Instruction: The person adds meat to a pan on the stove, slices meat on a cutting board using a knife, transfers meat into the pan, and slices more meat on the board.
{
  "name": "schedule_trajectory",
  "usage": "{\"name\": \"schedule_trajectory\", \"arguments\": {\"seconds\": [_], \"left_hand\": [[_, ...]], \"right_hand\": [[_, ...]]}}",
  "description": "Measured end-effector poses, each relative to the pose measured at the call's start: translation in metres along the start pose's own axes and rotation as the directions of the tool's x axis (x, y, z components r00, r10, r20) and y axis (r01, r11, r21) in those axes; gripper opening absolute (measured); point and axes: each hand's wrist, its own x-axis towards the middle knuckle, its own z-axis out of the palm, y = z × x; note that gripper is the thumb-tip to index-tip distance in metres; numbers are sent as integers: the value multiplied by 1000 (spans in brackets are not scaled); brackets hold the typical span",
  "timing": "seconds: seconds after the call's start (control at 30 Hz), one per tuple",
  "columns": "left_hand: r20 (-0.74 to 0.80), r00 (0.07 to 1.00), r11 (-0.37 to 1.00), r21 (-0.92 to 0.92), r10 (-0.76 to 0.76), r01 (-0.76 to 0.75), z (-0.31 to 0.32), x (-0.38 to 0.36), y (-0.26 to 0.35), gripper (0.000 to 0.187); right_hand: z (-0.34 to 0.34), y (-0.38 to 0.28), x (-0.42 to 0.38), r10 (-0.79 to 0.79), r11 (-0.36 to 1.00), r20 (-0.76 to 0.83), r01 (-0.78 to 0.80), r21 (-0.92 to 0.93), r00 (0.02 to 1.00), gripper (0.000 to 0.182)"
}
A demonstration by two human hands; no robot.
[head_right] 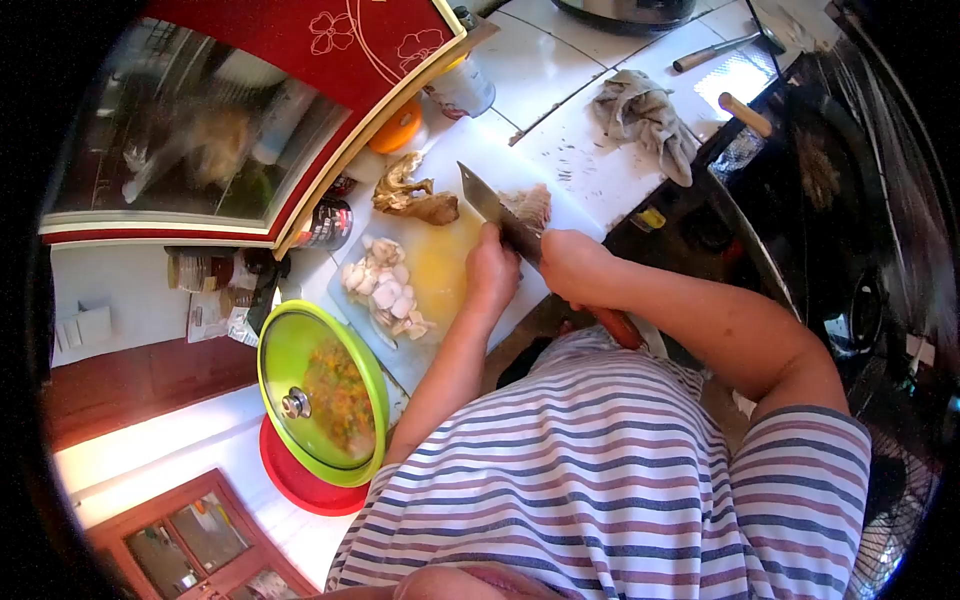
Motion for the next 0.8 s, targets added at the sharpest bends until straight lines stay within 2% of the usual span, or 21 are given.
{"name": "schedule_trajectory", "arguments": {"seconds": [0.07,0.1,0.17,0.2,0.27,0.3,0.43,0.47,0.5,0.53,0.57,0.6,0.63,0.67,0.7,0.77,0.8], "left_hand": [[18,999,998,-46,-36,37,1,1,-2,17],[15,999,998,-48,-33,33,-4,0,5,17],[138,954,925,-243,-265,292,-16,1,23,17],[130,956,928,-235,-264,288,-17,0,22,17],[84,986,989,-22,-142,144,-14,4,15,17],[-33,999,971,240,16,-8,-12,3,16,19],[1,998,956,287,65,-63,-13,-2,12,22],[2,997,957,279,79,-77,-17,-5,12,23],[-7,997,960,271,77,-72,-18,-3,11,23],[-2,997,959,275,76,-72,-16,-4,10,23],[2,997,958,278,76,-74,-15,-3,9,23],[-3,997,960,270,74,-70,-15,-2,8,23],[14,998,963,264,56,-58,-16,0,6,23],[27,999,965,258,39,-44,-17,2,6,24],[17,999,967,252,39,-42,-20,7,8,24],[84,993,970,236,-88,66,-25,11,10,24],[85,991,967,243,-102,79,-24,11,7,24]], "right_hand": [[4,-1,4,-17,999,6,17,-29,1000,17],[6,-7,5,-38,999,-44,37,-18,998,19],[3,-10,4,-65,998,-110,64,-12,992,22],[3,-11,5,-41,999,-94,42,10,995,22],[9,-3,12,2,998,-50,1,60,999,21],[3,-5,10,-18,999,-56,20,42,998,21],[3,8,12,-44,998,-62,41,-55,997,23],[14,34,34,-243,894,99,263,-363,965,19],[13,30,36,-269,756,234,356,-550,934,19],[11,25,39,-290,571,365,466,-676,885,20],[11,23,36,-280,565,371,464,-682,885,20],[6,5,22,-176,867,177,237,-439,968,21],[5,-7,15,10,997,29,-8,-81,1000,22],[6,-12,16,31,1000,-39,-31,6,999,24],[6,-15,22,26,1000,-41,-27,-5,999,24],[12,-15,33,-63,997,-164,57,-46,984,26],[12,-15,34,-65,997,-151,60,-40,986,26]]}}
